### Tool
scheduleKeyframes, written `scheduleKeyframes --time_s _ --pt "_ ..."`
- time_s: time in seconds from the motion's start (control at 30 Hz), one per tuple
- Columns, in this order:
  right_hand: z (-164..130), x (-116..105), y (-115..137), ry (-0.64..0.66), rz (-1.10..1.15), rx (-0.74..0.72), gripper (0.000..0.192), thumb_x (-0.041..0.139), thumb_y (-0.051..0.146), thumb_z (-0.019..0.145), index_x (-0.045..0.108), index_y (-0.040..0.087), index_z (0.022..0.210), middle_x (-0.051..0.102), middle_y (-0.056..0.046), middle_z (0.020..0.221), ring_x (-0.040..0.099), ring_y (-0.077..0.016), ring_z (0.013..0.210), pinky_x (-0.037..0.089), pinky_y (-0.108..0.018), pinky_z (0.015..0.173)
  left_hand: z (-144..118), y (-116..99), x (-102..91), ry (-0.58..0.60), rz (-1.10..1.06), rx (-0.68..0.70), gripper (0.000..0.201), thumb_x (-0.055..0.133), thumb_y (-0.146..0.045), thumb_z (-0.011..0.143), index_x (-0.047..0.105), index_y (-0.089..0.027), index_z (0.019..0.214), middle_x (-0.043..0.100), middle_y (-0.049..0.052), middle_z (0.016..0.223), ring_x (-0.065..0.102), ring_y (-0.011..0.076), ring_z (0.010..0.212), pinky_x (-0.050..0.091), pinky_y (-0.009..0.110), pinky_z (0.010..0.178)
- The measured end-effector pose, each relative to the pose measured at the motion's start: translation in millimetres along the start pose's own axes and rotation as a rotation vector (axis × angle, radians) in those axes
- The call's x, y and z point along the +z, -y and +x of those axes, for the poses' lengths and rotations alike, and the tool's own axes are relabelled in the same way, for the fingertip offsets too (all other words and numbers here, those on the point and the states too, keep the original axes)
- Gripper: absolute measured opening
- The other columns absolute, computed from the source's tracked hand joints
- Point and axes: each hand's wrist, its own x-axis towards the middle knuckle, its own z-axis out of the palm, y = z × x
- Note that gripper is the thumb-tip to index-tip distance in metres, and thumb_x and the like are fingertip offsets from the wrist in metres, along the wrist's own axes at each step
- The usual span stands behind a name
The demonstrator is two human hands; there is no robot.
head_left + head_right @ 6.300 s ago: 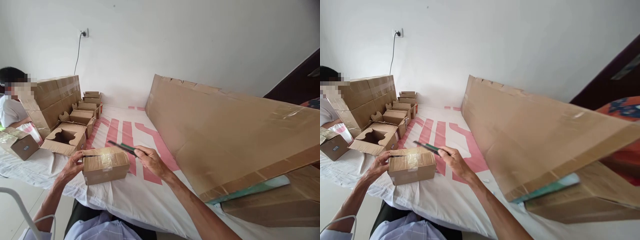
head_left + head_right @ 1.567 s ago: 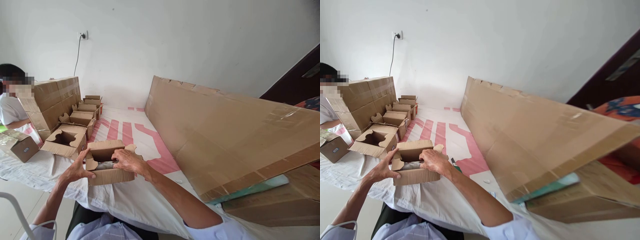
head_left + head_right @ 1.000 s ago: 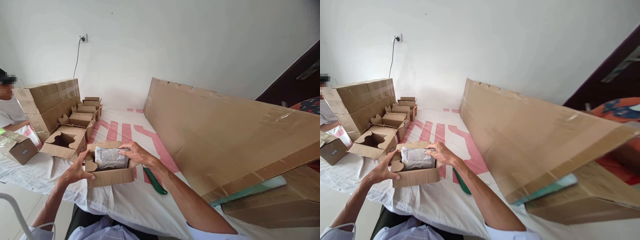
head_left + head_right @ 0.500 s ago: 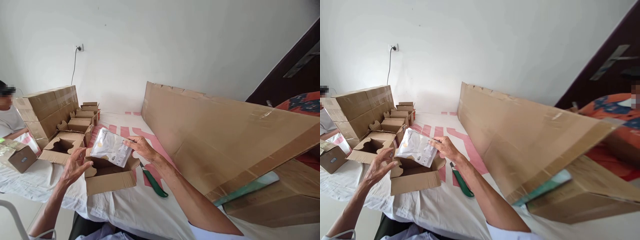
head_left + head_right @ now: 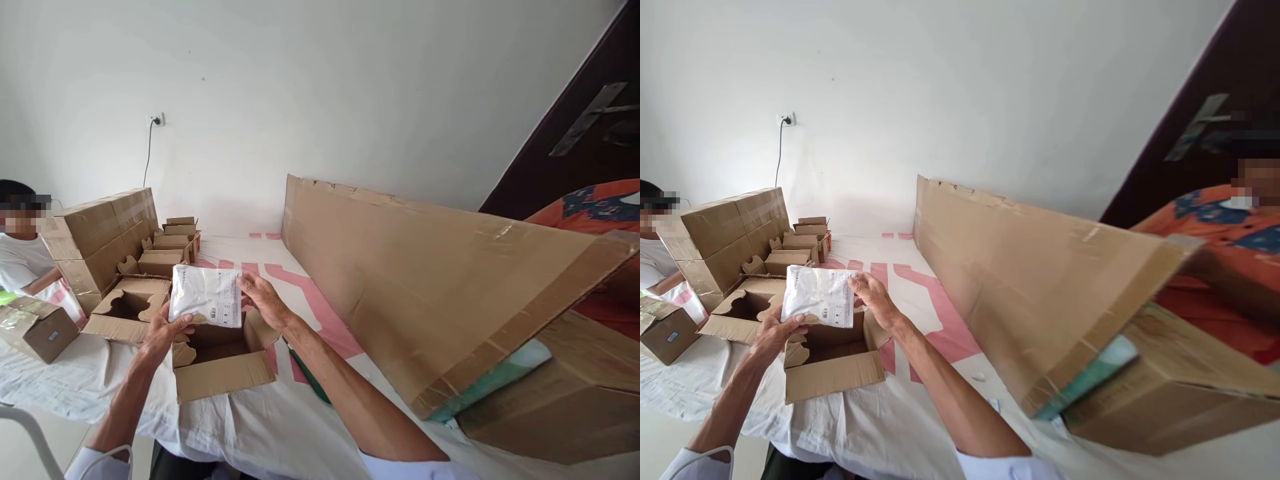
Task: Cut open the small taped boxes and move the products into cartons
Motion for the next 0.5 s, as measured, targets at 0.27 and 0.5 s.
scheduleKeyframes --time_s 0.27,0.5 --pt "-25 14 -27 0.057 0.110 0.182 0.067 0.086 0.072 0.079 0.072 0.025 0.126 0.074 -0.012 0.131 0.077 -0.0257 0.106 0.065 -0.033 0.075 -1 -5 6.3 -0.219 0.425 0.407 0.041 0.080 -0.042 0.088 0.075 -0.023 0.123 0.080 0.009 0.119 0.074 0.0341 0.116 0.063 0.049 0.101" --pt "-38 39 -9 0.069 0.343 0.150 0.061 0.085 0.058 0.082 0.068 0.025 0.131 0.079 -0.009 0.119 0.075 -0.0269 0.101 0.065 -0.037 0.076 -26 8 18.0 -0.027 0.968 0.891 0.048 0.051 -0.010 0.101 0.077 -0.032 0.134 0.062 0.013 0.153 0.053 0.0355 0.147 0.050 0.060 0.120"
